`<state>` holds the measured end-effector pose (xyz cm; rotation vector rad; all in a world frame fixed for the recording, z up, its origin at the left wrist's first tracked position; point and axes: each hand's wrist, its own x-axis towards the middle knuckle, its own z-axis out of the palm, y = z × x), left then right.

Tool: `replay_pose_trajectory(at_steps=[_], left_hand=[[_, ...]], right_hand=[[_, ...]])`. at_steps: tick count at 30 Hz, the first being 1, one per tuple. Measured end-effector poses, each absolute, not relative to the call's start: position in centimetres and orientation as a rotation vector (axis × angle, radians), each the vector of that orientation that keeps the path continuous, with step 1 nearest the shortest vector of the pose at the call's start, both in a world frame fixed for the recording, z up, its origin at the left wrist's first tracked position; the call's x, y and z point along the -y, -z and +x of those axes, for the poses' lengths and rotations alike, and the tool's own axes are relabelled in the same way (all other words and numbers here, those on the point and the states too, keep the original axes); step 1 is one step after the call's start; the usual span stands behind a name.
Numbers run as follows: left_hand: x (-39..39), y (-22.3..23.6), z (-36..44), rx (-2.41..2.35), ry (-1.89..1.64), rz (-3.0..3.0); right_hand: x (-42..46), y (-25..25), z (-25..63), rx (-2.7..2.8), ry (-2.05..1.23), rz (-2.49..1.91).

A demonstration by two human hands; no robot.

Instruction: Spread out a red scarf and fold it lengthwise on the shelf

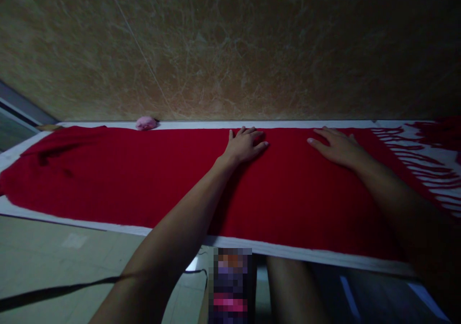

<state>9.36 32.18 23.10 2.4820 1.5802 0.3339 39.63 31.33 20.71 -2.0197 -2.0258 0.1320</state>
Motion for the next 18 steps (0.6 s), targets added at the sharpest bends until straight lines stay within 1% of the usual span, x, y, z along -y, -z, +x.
replay_pose_trajectory(at_steps=[8, 18], left_hand=[[-32.1, -23.2, 9.3, -1.573, -0.369, 2.505], [-32.1, -23.3, 9.3, -1.572, -0.371, 2.484]], right_hand=[[-30.6, -21.8, 38.8, 2.031, -0.201, -2.065], [-30.4, -21.8, 38.7, 2.009, -0.236, -2.044]])
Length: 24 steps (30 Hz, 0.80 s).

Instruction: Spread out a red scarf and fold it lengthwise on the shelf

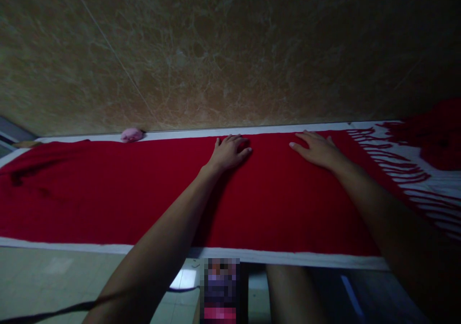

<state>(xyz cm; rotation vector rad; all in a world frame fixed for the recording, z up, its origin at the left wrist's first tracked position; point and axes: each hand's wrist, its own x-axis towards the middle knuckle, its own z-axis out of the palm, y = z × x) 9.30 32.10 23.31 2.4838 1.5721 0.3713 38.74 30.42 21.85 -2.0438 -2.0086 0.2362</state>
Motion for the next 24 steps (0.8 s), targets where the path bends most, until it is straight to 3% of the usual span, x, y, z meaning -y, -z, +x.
replay_pose_trajectory(at_steps=[24], left_hand=[[-32.14, -23.25, 9.25, -1.575, -0.369, 2.478]], right_hand=[[-30.54, -21.81, 38.74, 2.006, -0.222, -2.068]])
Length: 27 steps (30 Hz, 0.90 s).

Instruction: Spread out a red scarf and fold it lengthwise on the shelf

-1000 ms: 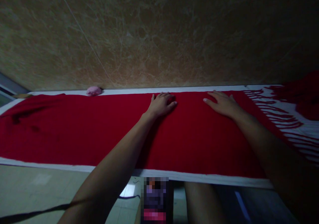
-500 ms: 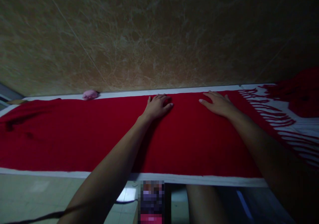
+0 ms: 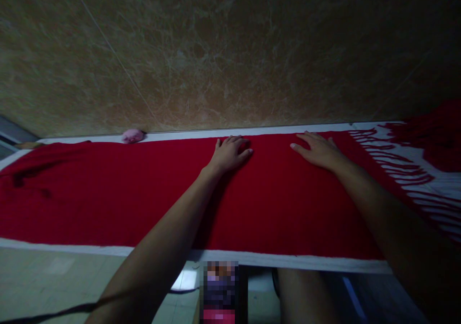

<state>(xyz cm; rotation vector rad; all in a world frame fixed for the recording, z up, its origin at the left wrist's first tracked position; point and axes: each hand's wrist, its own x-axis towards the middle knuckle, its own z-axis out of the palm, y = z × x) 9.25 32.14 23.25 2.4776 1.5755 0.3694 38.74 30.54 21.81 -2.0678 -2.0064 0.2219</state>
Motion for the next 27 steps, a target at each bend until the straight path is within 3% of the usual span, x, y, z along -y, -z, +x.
replay_pose_trajectory(at_steps=[27], left_hand=[[-32.45, -22.84, 9.16, -1.545, -0.42, 2.501]], right_hand=[[-30.75, -21.52, 38.79, 2.017, -0.172, -2.089]])
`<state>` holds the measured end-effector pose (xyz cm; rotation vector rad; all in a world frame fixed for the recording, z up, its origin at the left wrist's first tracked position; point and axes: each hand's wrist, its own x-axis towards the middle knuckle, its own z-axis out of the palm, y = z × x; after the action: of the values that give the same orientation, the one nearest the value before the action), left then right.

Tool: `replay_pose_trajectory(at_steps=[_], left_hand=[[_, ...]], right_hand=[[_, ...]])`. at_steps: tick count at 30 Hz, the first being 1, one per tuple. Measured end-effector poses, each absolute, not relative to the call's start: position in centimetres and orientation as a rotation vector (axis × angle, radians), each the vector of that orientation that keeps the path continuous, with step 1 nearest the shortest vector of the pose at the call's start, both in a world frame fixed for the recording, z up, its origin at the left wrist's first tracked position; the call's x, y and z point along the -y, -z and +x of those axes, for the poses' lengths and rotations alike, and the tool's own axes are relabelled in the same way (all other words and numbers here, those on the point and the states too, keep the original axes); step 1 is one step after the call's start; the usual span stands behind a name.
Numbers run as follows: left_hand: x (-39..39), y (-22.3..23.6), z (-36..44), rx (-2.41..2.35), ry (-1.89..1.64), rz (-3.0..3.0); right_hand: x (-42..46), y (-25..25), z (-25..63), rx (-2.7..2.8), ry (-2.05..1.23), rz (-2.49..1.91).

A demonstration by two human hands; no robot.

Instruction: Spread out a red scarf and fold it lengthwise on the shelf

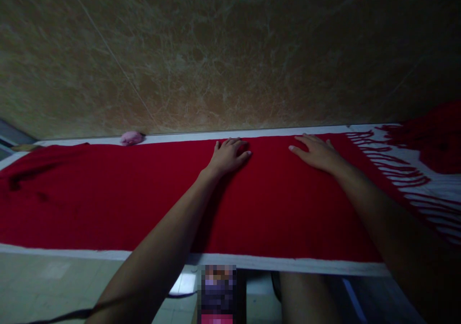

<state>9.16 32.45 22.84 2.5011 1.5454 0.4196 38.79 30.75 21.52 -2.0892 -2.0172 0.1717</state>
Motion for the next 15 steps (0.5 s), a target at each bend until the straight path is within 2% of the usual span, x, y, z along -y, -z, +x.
replay_pose_trajectory(at_steps=[15], left_hand=[[-32.67, -22.49, 9.11, -1.558, -0.435, 2.489]], right_hand=[[-30.87, -21.52, 38.88, 2.016, -0.187, -2.067]])
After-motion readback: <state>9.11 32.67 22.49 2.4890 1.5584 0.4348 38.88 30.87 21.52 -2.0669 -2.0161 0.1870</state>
